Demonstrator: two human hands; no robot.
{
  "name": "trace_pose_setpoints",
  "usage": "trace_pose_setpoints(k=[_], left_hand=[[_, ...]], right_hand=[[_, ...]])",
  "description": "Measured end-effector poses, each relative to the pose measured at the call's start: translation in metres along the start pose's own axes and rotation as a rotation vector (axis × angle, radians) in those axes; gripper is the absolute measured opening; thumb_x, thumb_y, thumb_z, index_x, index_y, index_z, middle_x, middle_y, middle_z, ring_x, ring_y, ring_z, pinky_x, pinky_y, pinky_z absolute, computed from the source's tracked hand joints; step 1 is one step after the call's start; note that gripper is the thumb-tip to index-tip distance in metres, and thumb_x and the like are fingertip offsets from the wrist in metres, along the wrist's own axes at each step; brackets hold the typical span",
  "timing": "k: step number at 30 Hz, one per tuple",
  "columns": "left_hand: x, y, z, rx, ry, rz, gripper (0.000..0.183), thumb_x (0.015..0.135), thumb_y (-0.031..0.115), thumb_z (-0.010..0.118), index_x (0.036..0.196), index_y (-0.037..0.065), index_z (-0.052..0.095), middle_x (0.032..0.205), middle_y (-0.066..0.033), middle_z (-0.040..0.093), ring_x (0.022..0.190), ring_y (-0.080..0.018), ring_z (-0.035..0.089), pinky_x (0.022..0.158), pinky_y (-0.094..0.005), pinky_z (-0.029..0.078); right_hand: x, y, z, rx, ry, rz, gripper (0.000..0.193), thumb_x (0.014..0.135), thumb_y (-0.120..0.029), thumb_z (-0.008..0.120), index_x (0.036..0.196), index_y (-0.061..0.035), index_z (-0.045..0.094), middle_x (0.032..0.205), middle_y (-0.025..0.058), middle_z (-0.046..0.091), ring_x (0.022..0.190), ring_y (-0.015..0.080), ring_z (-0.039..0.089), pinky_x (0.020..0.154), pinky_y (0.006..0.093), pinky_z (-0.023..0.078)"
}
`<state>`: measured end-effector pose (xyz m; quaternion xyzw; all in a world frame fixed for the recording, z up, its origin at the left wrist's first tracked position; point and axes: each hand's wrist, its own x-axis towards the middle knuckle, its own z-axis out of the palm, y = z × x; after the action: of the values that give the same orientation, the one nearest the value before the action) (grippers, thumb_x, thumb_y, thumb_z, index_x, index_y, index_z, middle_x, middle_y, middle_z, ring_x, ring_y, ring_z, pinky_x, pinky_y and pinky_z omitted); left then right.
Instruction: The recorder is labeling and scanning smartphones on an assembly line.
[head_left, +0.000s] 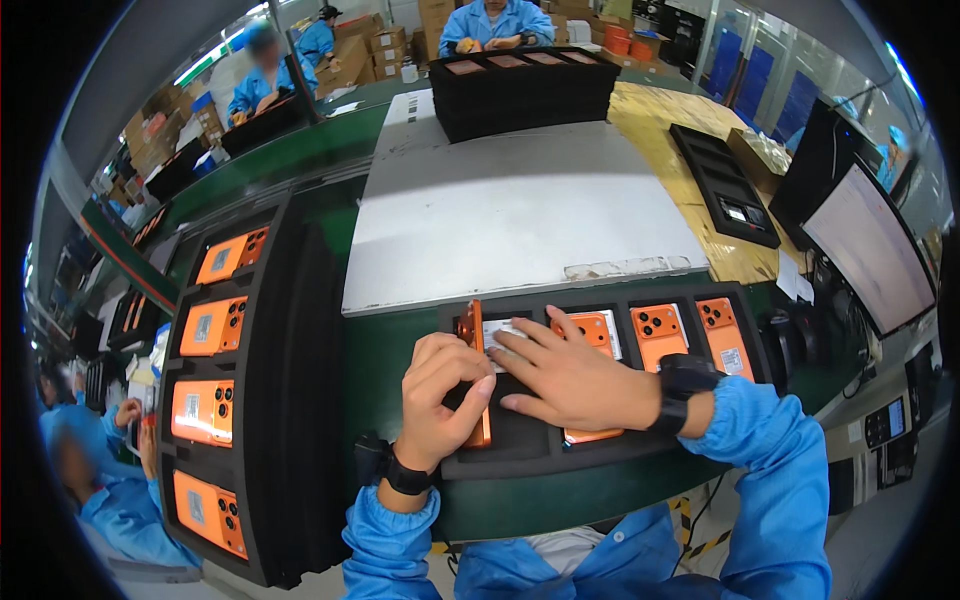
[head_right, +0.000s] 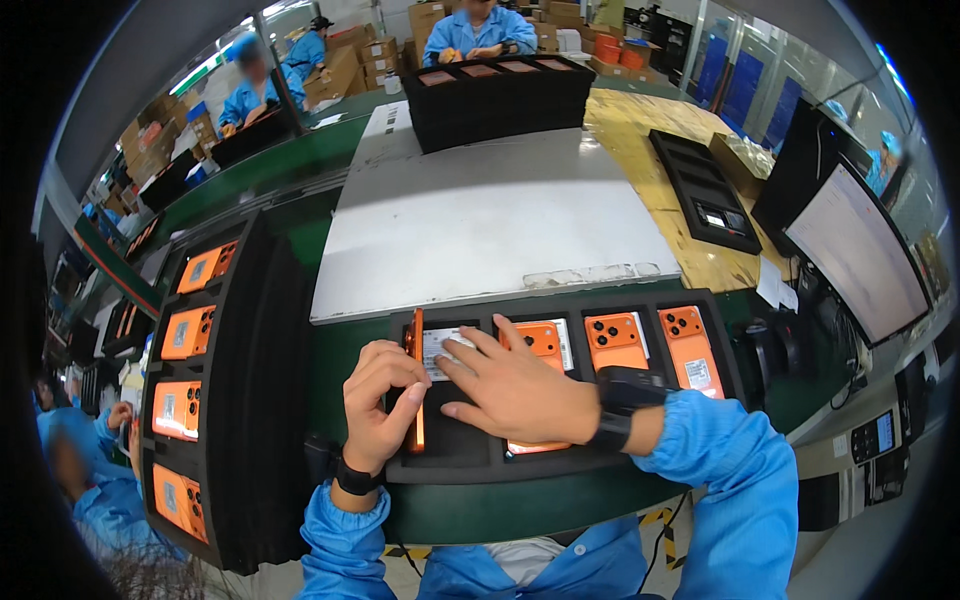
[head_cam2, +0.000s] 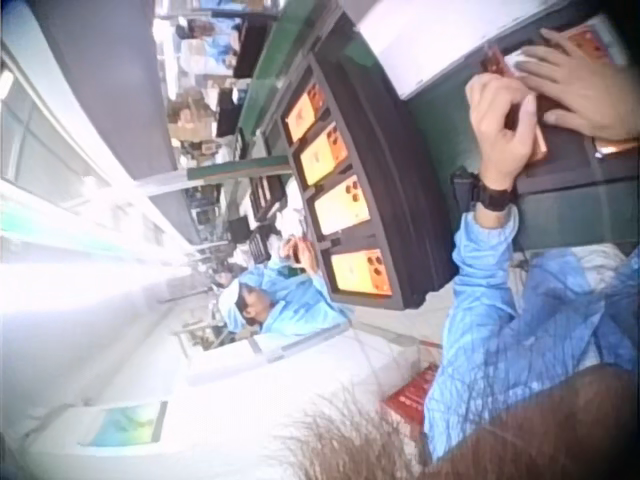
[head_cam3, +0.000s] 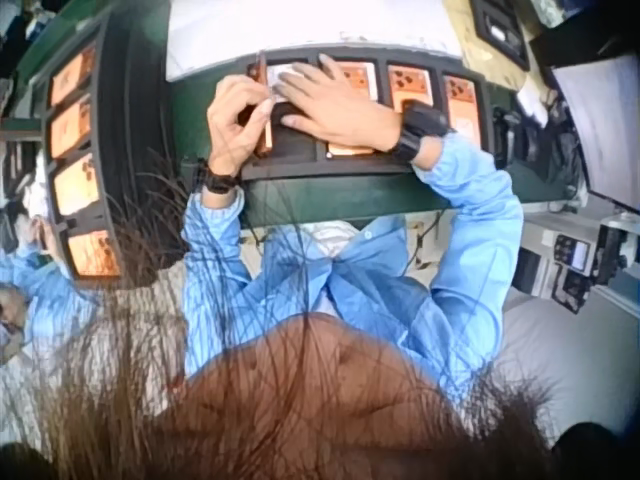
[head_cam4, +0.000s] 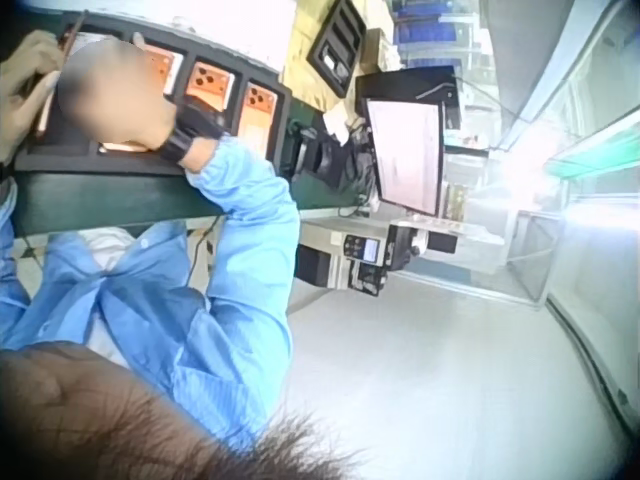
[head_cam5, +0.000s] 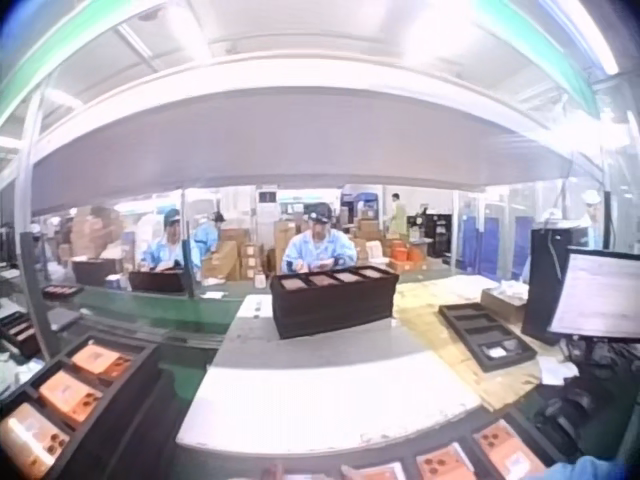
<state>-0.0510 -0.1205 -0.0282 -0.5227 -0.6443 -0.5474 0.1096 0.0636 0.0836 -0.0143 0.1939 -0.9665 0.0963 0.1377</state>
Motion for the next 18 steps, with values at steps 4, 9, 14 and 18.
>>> trace_pose_setpoints(k=[4, 9, 14, 18], left_hand=[[-0.003, -0.003, 0.001, -0.033, -0.015, 0.001, 0.008, 0.091, 0.007, 0.073, 0.086, 0.001, 0.07, 0.099, -0.0119, 0.077, 0.1, -0.0296, 0.068, 0.097, -0.0439, 0.052], [-0.02, 0.001, -0.007, -0.142, 0.078, -0.277, 0.006, 0.091, 0.001, 0.071, 0.096, -0.002, 0.071, 0.116, -0.0148, 0.075, 0.111, -0.0292, 0.069, 0.099, -0.039, 0.053], [-0.039, 0.022, -0.016, 0.099, 0.047, -0.586, 0.042, 0.09, 0.005, 0.076, 0.131, -0.002, 0.067, 0.11, -0.0091, 0.061, 0.094, -0.0169, 0.057, 0.079, -0.0306, 0.049], [-0.072, 0.028, -0.032, -0.047, -0.075, -0.883, 0.073, 0.09, 0.009, 0.079, 0.156, -0.007, 0.052, 0.08, -0.0027, 0.058, 0.066, -0.0078, 0.05, 0.06, -0.0267, 0.042]], right_hand=[[-0.006, 0.007, -0.01, 0.048, 0.052, 0.055, 0.052, 0.108, -0.038, 0.06, 0.142, 0.0013, 0.062, 0.145, 0.0225, 0.062, 0.142, 0.0403, 0.054, 0.124, 0.0643, 0.032], [-0.074, 0.03, -0.084, 0.191, 0.102, 0.333, 0.038, 0.102, -0.025, 0.069, 0.131, -0.0001, 0.07, 0.122, 0.0193, 0.073, 0.117, 0.0396, 0.068, 0.109, 0.0488, 0.051], [-0.184, 0.053, -0.125, 0.121, 0.195, 0.967, 0.042, 0.1, -0.02, 0.072, 0.136, 0.0026, 0.067, 0.106, 0.0157, 0.07, 0.091, 0.0278, 0.072, 0.082, 0.0355, 0.057], [-0.25, 0.047, -0.123, -0.008, 0.042, 1.15, 0.045, 0.101, -0.025, 0.073, 0.136, 0.0032, 0.067, 0.103, 0.0171, 0.069, 0.091, 0.0311, 0.07, 0.081, 0.0386, 0.056]])
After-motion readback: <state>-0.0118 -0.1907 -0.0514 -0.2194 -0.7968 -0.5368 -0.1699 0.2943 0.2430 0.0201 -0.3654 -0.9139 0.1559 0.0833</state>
